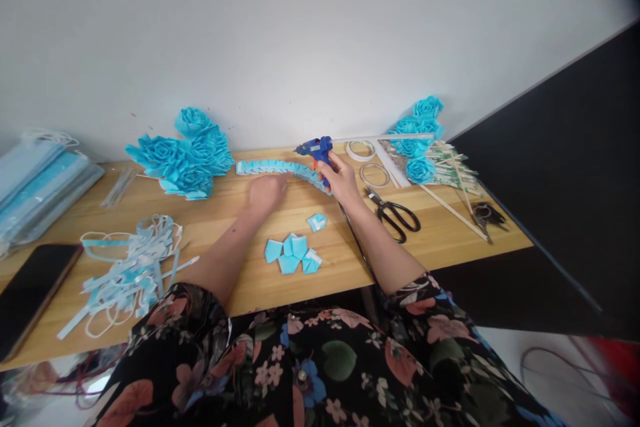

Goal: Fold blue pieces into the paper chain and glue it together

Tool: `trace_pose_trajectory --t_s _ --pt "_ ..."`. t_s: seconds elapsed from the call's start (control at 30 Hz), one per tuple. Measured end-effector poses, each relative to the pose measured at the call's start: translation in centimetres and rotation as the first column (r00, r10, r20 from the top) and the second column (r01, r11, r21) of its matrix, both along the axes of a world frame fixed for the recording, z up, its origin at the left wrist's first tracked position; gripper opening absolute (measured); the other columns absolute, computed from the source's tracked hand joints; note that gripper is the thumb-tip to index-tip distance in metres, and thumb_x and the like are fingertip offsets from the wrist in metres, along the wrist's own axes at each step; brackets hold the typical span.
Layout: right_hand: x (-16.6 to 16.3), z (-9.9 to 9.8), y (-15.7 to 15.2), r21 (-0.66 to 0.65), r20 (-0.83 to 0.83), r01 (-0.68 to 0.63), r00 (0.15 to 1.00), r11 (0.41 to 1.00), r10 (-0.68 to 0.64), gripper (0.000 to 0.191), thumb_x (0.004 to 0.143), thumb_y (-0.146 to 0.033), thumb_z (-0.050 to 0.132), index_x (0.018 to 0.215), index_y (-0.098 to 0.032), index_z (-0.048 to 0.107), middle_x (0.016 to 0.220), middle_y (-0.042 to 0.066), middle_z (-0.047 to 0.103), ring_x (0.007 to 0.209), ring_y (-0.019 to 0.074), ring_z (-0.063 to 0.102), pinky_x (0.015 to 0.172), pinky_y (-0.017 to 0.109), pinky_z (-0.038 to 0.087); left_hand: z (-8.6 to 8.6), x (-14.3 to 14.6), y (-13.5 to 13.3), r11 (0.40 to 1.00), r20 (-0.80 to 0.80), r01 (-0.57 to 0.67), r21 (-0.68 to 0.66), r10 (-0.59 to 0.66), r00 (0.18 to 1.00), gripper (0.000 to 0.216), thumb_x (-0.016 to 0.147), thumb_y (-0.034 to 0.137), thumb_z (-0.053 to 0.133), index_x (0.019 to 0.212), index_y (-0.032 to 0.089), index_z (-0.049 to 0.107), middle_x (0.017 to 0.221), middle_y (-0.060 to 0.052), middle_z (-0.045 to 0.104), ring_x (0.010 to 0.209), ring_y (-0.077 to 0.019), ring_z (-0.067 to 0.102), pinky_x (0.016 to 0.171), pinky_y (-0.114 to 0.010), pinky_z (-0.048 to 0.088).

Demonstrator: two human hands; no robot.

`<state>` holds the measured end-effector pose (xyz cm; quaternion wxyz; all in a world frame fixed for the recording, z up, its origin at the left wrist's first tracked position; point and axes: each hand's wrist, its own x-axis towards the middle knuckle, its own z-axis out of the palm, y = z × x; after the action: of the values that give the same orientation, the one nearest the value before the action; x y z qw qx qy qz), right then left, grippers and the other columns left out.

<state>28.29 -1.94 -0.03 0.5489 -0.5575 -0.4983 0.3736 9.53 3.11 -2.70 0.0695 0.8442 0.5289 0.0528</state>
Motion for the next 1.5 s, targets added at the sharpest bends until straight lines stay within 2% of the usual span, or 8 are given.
trace_pose_trajectory --t_s 0.3,0.4,0.53,0.63,0.83,1.07,1.5 --pt "0.5 -0.2 0.2 0.057 -0.051 0.011 0.999 0.998 -0.008 0.038 0.081 -0.053 0.064 0.099 -0.019 0.063 0.063 -0.004 0.057 0.044 0.0064 0.043 0.038 0.020 0.034 0.3 0.8 0.1 1.000 -0.092 0.010 0.007 -0.009 0.996 0.048 0.099 0.026 0.033 0.139 0.028 0.059 0.110 -0.013 0.074 0.104 -0.0289 0.069 0.086 -0.037 0.051" --pt "1.2 0.4 0.1 0.062 -0.104 0.052 0.994 0.997 -0.046 0.044 0.081 -0.057 0.064 0.106 -0.020 0.062 0.066 -0.003 0.059 0.045 0.0073 0.044 0.040 0.021 0.037 0.5 0.9 0.1 1.000 -0.099 0.002 0.006 -0.001 0.995 0.047 0.099 0.027 0.033 0.138 0.028 0.060 0.110 -0.013 0.075 0.104 -0.0289 0.070 0.085 -0.037 0.051" --pt "2.5 1.8 0.0 0.078 -0.123 0.107 0.988 0.991 -0.097 0.048 0.083 -0.062 0.059 0.111 -0.023 0.060 0.077 0.001 0.065 0.058 0.0100 0.054 0.044 0.019 0.039 0.6 1.0 0.0 1.000 -0.108 -0.007 -0.006 0.007 0.994 0.047 0.100 0.027 0.032 0.138 0.028 0.060 0.113 -0.013 0.074 0.106 -0.0284 0.069 0.087 -0.037 0.051" --pt "3.3 2.2 -0.1 0.088 -0.103 0.086 0.992 0.992 -0.077 0.047 0.083 -0.062 0.058 0.110 -0.024 0.060 0.079 0.002 0.066 0.062 0.0110 0.056 0.044 0.019 0.038 0.7 1.1 -0.1 1.000 -0.099 -0.009 -0.019 0.007 0.995 0.047 0.100 0.029 0.032 0.138 0.028 0.060 0.114 -0.014 0.074 0.107 -0.0288 0.069 0.088 -0.038 0.051" --pt "3.2 0.5 -0.3 -0.018 0.081 -0.028 0.996 0.999 0.029 0.031 0.082 -0.052 0.063 0.091 -0.021 0.061 0.055 -0.005 0.052 0.041 0.0076 0.039 0.038 0.022 0.031 0.7 1.1 -0.1 0.999 -0.080 -0.022 -0.027 0.020 0.997 0.048 0.100 0.029 0.032 0.138 0.029 0.061 0.115 -0.014 0.074 0.108 -0.0299 0.069 0.088 -0.039 0.052" --pt "2.4 -1.8 -0.2 -0.035 0.128 -0.062 0.990 0.997 0.066 0.029 0.086 -0.049 0.058 0.092 -0.021 0.063 0.058 -0.005 0.053 0.043 0.0071 0.039 0.038 0.021 0.031 0.4 1.0 0.1 1.000 -0.068 -0.020 -0.005 0.019 0.998 0.047 0.100 0.030 0.032 0.136 0.029 0.062 0.113 -0.013 0.075 0.105 -0.0297 0.070 0.086 -0.039 0.052" --pt "2.5 -2.2 -0.5 -0.065 0.164 -0.057 0.984 0.996 0.067 0.032 0.084 -0.051 0.060 0.089 -0.020 0.059 0.057 -0.006 0.054 0.041 0.0059 0.041 0.039 0.019 0.031 0.1 1.1 0.1 1.000 -0.059 -0.021 -0.016 0.020 0.998 0.048 0.098 0.027 0.034 0.136 0.029 0.062 0.113 -0.013 0.074 0.105 -0.0311 0.069 0.084 -0.039 0.052"
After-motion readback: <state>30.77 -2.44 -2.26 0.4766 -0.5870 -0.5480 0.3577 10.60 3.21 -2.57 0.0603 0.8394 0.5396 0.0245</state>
